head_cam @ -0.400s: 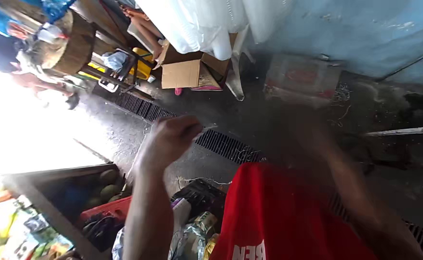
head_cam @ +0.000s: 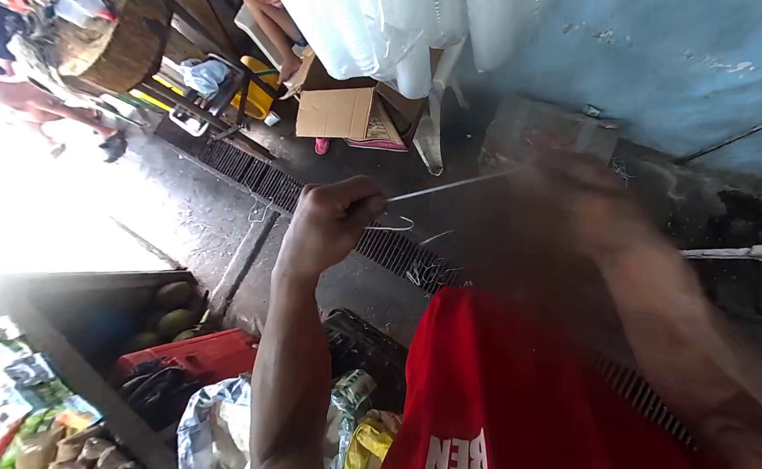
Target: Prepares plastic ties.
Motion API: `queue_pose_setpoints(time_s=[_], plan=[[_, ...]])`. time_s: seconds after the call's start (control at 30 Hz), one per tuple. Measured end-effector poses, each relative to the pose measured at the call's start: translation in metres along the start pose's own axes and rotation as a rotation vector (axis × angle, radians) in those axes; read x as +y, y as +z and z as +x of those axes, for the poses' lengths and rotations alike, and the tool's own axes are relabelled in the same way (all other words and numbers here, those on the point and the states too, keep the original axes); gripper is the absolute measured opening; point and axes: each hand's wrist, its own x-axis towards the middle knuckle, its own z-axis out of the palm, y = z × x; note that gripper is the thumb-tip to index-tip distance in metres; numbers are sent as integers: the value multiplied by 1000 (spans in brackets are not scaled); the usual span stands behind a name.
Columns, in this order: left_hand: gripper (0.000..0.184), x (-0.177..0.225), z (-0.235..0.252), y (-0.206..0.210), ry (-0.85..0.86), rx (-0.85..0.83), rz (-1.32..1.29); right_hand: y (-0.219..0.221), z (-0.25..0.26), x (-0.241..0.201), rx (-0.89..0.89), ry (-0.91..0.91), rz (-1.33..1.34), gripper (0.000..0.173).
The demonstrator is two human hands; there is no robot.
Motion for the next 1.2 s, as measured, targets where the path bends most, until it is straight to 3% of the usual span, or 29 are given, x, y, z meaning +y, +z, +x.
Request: queue_pose_setpoints(time_s=[0.13, 0.27, 0.4, 0.5, 0.6, 0.77, 0.83, 0.93, 1.0, 1.1, 1.17, 1.2], plan=[[17, -55, -62, -10, -226, 89, 144, -78, -31, -5, 152, -19, 15, 27], [21, -117, -123, -5, -546, 91, 231, -149, -76, 20, 303, 41, -23, 25], [31, -187, -200, 6, -961, 96, 295, -153, -92, 25, 467, 177, -37, 32], [48, -204, -230, 38, -1170, 209, 206, -145, -96, 28, 596, 263, 48, 36], [54, -172, -207, 92, -1166, 114, -18, -137, -99, 36, 605, 265, 120, 37], [38, -94, -117, 170, -840, -205, -180, -125, -90, 40, 623, 268, 194, 35], [37, -61, -84, 179, -744, -305, -152, -117, -84, 38, 626, 279, 165, 34], [31, -26, -52, 180, -614, -317, -106, -103, -80, 35, 594, 297, 80, 29], [25, -2, -37, 181, -517, -324, -439, -90, -77, 34, 584, 303, 46, 28], [55, 41, -18, 215, -433, -631, -1218, -58, -73, 39, 574, 330, -14, 30], [97, 66, -7, 252, -400, -824, -1571, -35, -74, 46, 534, 355, -50, 32], [112, 79, -1, 265, -447, -800, -1745, -21, -76, 47, 540, 376, -72, 31]])
